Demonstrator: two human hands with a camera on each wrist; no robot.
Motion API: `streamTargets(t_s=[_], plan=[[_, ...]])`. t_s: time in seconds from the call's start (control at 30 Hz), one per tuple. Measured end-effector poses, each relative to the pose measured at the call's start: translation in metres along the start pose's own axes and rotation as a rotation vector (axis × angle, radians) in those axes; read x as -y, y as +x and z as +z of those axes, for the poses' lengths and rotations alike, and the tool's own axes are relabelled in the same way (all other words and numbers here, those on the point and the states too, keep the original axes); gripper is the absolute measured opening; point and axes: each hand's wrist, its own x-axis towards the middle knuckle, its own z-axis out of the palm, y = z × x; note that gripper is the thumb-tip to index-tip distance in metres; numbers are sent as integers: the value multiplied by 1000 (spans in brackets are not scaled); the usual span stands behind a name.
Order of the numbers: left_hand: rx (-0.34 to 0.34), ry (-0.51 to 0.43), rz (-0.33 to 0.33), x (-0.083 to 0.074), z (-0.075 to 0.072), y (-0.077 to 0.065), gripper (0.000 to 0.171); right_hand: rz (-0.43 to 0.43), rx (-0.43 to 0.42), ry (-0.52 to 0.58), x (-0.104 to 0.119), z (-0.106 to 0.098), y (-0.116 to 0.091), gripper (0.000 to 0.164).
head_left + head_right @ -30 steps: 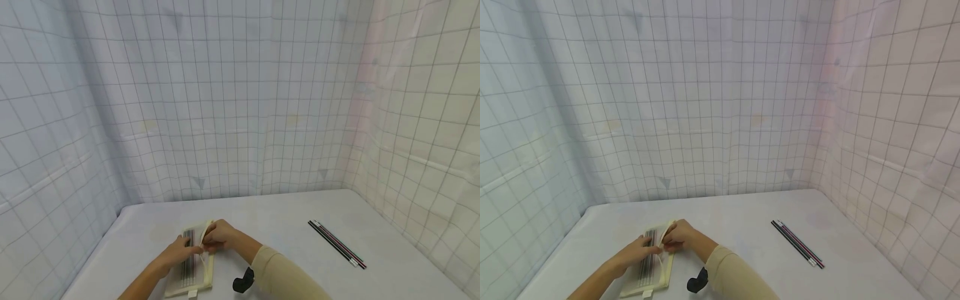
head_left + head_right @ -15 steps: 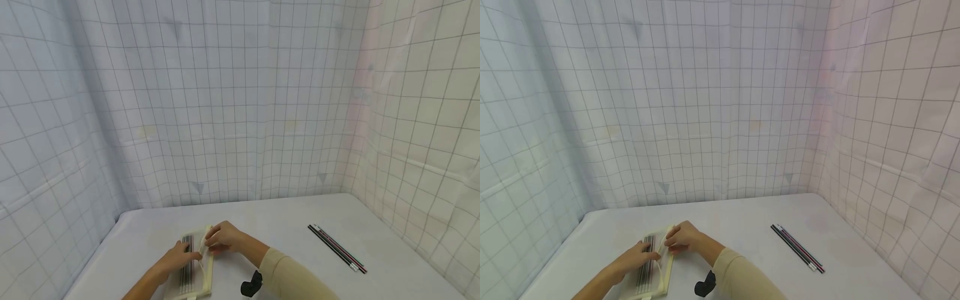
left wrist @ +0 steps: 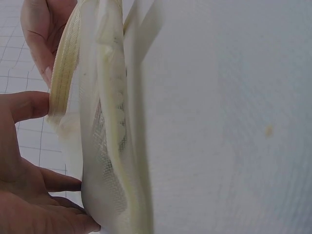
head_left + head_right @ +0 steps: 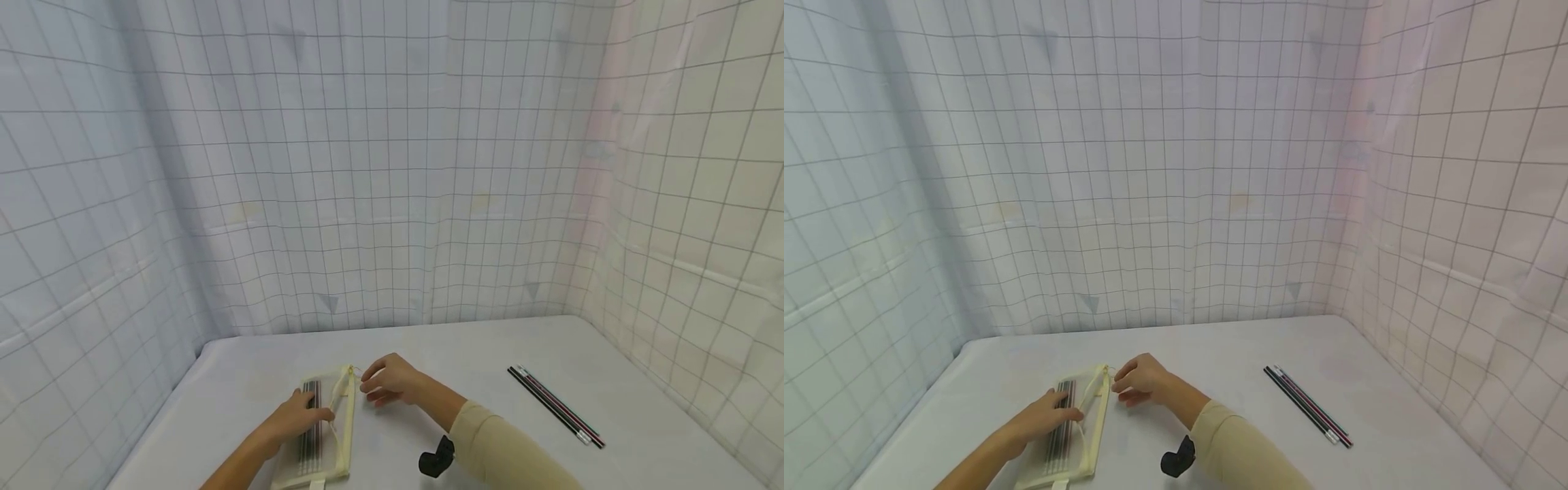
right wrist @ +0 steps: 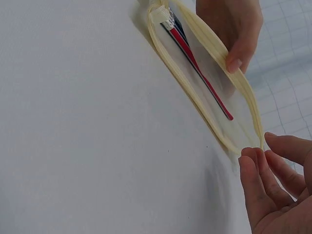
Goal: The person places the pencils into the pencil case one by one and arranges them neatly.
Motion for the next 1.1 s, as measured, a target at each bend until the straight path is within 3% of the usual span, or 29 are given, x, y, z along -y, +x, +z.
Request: streamTargets(t_s=[0.53, 1.1], plan=[[13, -13, -10, 1, 0, 0, 91, -34, -25, -88, -2, -63, -23, 33], [20, -16, -17, 4, 1, 1, 91, -42, -90, -162, -6, -130, -49, 32]])
